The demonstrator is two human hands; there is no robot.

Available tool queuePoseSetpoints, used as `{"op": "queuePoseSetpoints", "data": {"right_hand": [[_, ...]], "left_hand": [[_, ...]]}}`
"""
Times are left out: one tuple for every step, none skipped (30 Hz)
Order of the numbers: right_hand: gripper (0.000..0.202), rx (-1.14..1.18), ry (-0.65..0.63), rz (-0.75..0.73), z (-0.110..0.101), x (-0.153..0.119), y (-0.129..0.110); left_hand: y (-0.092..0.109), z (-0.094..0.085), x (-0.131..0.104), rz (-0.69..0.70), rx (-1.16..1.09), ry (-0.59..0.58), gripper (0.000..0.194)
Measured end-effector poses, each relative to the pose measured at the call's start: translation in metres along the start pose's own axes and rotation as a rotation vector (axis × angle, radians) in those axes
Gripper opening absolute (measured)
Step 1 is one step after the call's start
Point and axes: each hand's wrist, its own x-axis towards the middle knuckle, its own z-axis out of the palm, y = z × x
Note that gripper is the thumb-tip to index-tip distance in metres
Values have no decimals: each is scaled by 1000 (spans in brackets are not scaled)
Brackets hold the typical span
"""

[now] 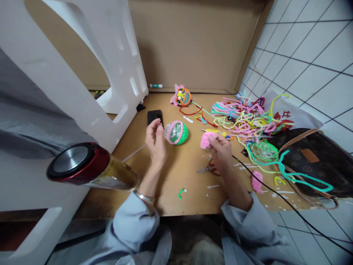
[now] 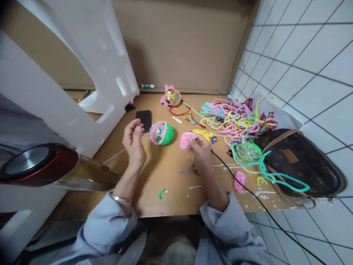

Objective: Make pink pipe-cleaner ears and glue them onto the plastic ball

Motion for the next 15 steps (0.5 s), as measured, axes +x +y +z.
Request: {"op": "queuePoseSetpoints", "data": {"right_hand": [[38, 17, 4, 9, 1, 0, 0], [39, 32, 4, 23, 2, 0, -1], [40, 45, 1, 41, 3, 0, -2], [41, 58, -4, 58, 4, 0, -2], [42, 68, -10, 71, 5, 0, -2], [43, 75, -16, 77, 5, 0, -2], [43, 76, -24, 77, 5, 0, -1], [42, 72, -32, 73, 5, 0, -1], [42, 65, -38, 67, 5, 1, 0], [41, 58, -42, 61, 4, 1, 1], [41, 55, -44, 57, 4, 2, 2], [40, 57, -41, 55, 4, 2, 3], [40, 67, -33, 55, 3, 2, 4], [40, 83, -18, 56, 3, 3, 4], [40, 103, 2, 54, 3, 3, 4]], "left_hand": [[-8, 0, 5, -30, -18, 7, 39], [-15, 0, 9, -57, -22, -11, 42], [-21, 0, 12, -81, -16, -35, 44], [-27, 0, 14, -104, -8, -58, 47], [-32, 1, 15, -134, -2, -76, 49], [-35, 1, 15, -174, 2, -93, 51], [-38, 2, 14, -217, 6, -108, 52], [-40, 2, 14, -261, 14, -123, 53], [-42, 3, 13, -302, 31, -144, 52], [-43, 3, 12, -336, 57, -171, 50], [-43, 4, 11, -355, 84, -206, 49], [-43, 4, 9, -357, 108, -246, 47], [-41, 5, 8, -344, 124, -290, 46], [-39, 5, 6, -315, 132, -335, 46], [-35, 5, 3, -270, 133, -379, 46]]}}
